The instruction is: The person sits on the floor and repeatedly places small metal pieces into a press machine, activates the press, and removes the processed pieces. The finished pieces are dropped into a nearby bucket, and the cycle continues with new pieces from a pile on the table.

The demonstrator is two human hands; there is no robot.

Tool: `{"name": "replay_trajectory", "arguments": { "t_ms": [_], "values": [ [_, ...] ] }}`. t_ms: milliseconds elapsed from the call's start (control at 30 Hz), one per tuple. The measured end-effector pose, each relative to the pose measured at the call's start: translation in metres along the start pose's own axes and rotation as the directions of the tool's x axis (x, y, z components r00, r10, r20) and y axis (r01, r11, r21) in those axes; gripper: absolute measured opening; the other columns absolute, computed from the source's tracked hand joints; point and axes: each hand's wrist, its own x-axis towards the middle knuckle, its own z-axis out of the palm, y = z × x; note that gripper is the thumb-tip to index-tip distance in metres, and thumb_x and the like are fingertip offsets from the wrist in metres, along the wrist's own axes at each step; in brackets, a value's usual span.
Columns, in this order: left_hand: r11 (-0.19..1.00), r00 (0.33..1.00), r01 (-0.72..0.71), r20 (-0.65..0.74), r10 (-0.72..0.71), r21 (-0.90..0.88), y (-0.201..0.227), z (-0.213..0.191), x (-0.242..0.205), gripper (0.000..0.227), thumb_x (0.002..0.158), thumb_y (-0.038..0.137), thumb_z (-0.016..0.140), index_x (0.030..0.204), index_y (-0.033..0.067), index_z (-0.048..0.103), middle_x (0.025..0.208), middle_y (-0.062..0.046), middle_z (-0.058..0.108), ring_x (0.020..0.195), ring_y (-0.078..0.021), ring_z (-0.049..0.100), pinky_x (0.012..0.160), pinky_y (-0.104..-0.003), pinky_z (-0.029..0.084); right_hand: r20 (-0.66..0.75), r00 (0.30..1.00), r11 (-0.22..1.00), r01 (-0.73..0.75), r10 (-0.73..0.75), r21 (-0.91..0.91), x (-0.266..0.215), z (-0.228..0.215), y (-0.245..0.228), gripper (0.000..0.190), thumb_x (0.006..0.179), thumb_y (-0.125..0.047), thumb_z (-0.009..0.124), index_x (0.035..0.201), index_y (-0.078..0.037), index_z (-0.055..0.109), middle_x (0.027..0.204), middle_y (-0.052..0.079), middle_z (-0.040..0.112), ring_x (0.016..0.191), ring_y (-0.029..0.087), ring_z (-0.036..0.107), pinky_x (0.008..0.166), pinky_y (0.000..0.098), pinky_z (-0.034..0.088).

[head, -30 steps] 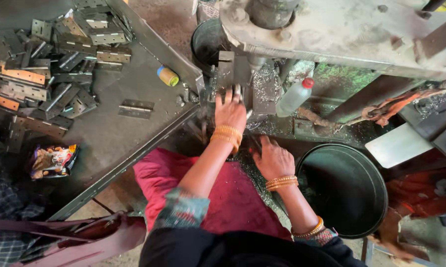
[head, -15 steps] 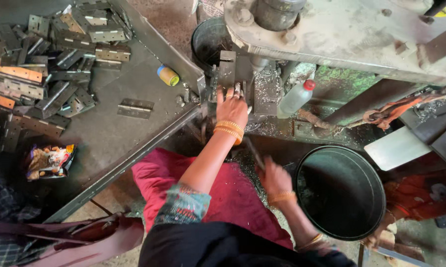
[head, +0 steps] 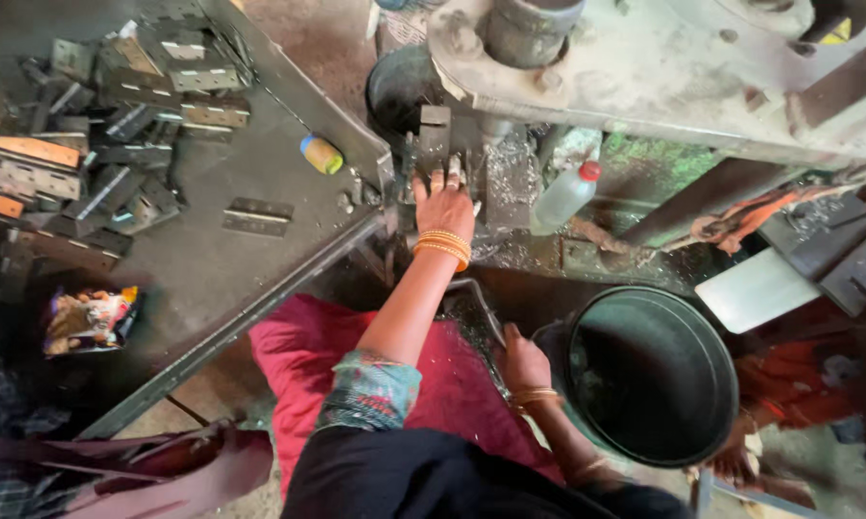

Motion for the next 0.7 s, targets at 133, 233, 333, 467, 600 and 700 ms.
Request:
{"name": "replay_trajectory", "arguments": {
  "t_ms": [133, 233, 333, 467, 600, 700],
  "values": [
    [0.996, 0.999, -0.050, 0.024, 0.048, 0.070, -0.007, -0.010, 0.005, 0.037, 0.097, 0.021, 0.051, 0.126, 0.0117, 0.072, 0.155, -0.008, 0.048, 0.145, -0.0301, 0.038, 0.122, -0.063, 0.011, 0.003, 0.996, 0.983, 0.091, -0.093, 0.162, 0.008, -0.003, -0.003, 0.035, 0.088, -0.037, 0.064, 0.108, -0.009, 0.060, 0.089, 0.022, 0.074, 0.084, 0.046, 0.070, 0.069, 0.0579, 0.053],
    [0.987, 0.972, -0.046, 0.234, 0.009, 0.151, -0.007, -0.012, 0.009, 0.034, 0.104, 0.018, 0.048, 0.128, 0.0128, 0.072, 0.160, -0.005, 0.046, 0.154, -0.0280, 0.032, 0.127, -0.060, 0.008, 0.111, 0.993, 0.995, -0.023, 0.033, -0.094, 0.014, -0.010, -0.002, 0.041, 0.095, -0.048, 0.063, 0.105, -0.008, 0.059, 0.092, 0.022, 0.072, 0.088, 0.045, 0.070, 0.074, 0.0560, 0.055],
    [0.984, 0.981, -0.033, 0.196, -0.002, 0.177, -0.004, -0.007, 0.011, 0.037, 0.100, 0.016, 0.048, 0.130, 0.0084, 0.069, 0.160, -0.006, 0.043, 0.152, -0.0278, 0.031, 0.124, -0.060, 0.008, 0.070, 0.997, 1.000, 0.014, -0.014, 0.000, 0.010, -0.013, 0.000, 0.038, 0.091, -0.045, 0.065, 0.107, -0.010, 0.060, 0.091, 0.022, 0.072, 0.087, 0.044, 0.070, 0.073, 0.0561, 0.054],
    [0.999, 1.000, -0.007, -0.002, 0.007, 0.049, -0.001, -0.001, 0.016, 0.045, 0.095, 0.015, 0.047, 0.135, 0.0056, 0.066, 0.156, -0.009, 0.044, 0.147, -0.0307, 0.033, 0.122, -0.060, 0.010, 0.093, 0.995, 0.990, -0.044, 0.031, 0.138, 0.005, -0.008, -0.001, 0.038, 0.092, -0.045, 0.065, 0.107, -0.010, 0.061, 0.091, 0.023, 0.073, 0.090, 0.046, 0.068, 0.075, 0.0563, 0.053],
    [0.997, 0.990, -0.004, 0.140, -0.007, 0.078, -0.005, 0.000, 0.017, 0.039, 0.098, 0.013, 0.044, 0.126, 0.0087, 0.069, 0.165, -0.005, 0.033, 0.152, -0.0273, 0.027, 0.123, -0.059, 0.006, 0.153, 0.987, 0.992, -0.067, 0.050, 0.110, 0.007, -0.003, -0.002, 0.036, 0.092, -0.044, 0.066, 0.105, -0.010, 0.063, 0.091, 0.022, 0.073, 0.090, 0.045, 0.069, 0.076, 0.0565, 0.053],
    [0.988, 0.977, -0.010, 0.212, -0.024, 0.156, -0.003, 0.002, 0.027, 0.040, 0.098, 0.013, 0.045, 0.128, 0.0082, 0.070, 0.167, -0.008, 0.030, 0.152, -0.0279, 0.027, 0.123, -0.059, 0.006, 0.139, 0.989, 0.997, -0.050, 0.041, 0.060, 0.014, -0.002, 0.007, 0.035, 0.092, -0.044, 0.065, 0.105, -0.011, 0.065, 0.090, 0.022, 0.073, 0.090, 0.044, 0.070, 0.077, 0.0564, 0.053]
  ]
}}
